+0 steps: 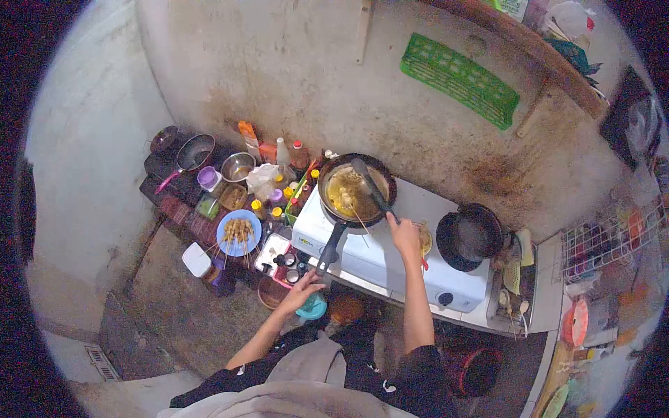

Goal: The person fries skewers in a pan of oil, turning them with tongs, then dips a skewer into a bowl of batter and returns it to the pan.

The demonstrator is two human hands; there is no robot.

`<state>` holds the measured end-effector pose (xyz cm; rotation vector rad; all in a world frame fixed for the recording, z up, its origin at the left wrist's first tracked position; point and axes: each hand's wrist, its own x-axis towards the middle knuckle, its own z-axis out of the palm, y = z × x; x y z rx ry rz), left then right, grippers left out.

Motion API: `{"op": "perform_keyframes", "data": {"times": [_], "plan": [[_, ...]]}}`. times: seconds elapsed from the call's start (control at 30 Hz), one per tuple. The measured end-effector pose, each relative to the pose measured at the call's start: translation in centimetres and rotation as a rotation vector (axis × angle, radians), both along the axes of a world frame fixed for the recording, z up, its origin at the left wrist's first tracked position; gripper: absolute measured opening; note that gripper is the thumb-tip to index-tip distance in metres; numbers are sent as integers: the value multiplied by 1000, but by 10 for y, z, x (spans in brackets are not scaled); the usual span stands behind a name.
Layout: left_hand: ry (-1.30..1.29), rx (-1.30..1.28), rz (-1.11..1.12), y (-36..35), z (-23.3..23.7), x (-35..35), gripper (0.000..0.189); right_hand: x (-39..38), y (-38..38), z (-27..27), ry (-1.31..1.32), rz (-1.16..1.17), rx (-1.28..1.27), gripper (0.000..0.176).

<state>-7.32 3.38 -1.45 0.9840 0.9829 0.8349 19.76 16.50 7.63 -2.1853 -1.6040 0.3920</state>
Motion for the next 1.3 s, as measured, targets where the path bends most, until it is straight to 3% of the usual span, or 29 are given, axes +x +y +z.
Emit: {"op": "perform_keyframes", "data": {"times": [0.1,0.17,0.2,0.27,0.37,0.5,0.57,0.67,0.8,0.87,0.97,1.1,1.17,1.3], "plan": [[-72,15,4,0,-7,0,64,-6,-6,13,-128,27,80,57],[-40,-1,-14,2,-5,0,64,-6,-5,27,214,67,-210,62],[-41,-2,-13,2,-5,1,64,-5,-4,24,212,67,-210,62],[-67,9,-12,1,-5,0,64,-5,-3,15,147,-27,-57,61],[-46,43,-28,3,-12,0,63,-8,-7,21,-14,31,-68,60],[18,48,-19,4,-17,0,64,-4,-5,21,203,52,-124,59],[-39,10,-19,2,-7,0,64,-8,-10,25,17,-15,-19,59],[-37,-15,-13,2,0,-1,64,-9,-13,36,66,71,-143,60],[11,-27,0,-1,0,-1,64,0,-7,10,88,-23,-47,54],[-41,-23,5,0,-1,0,63,4,-5,3,-77,18,1,53],[-10,7,-24,3,-8,-1,63,-3,-12,24,131,49,-107,51],[-13,-6,-4,1,-5,-1,62,-10,-19,29,12,-54,-1,52],[-68,-20,-8,2,1,0,61,-10,-24,41,43,75,-61,53],[-75,-8,-2,-1,-2,0,60,6,-13,1,126,-46,-9,51]]}}
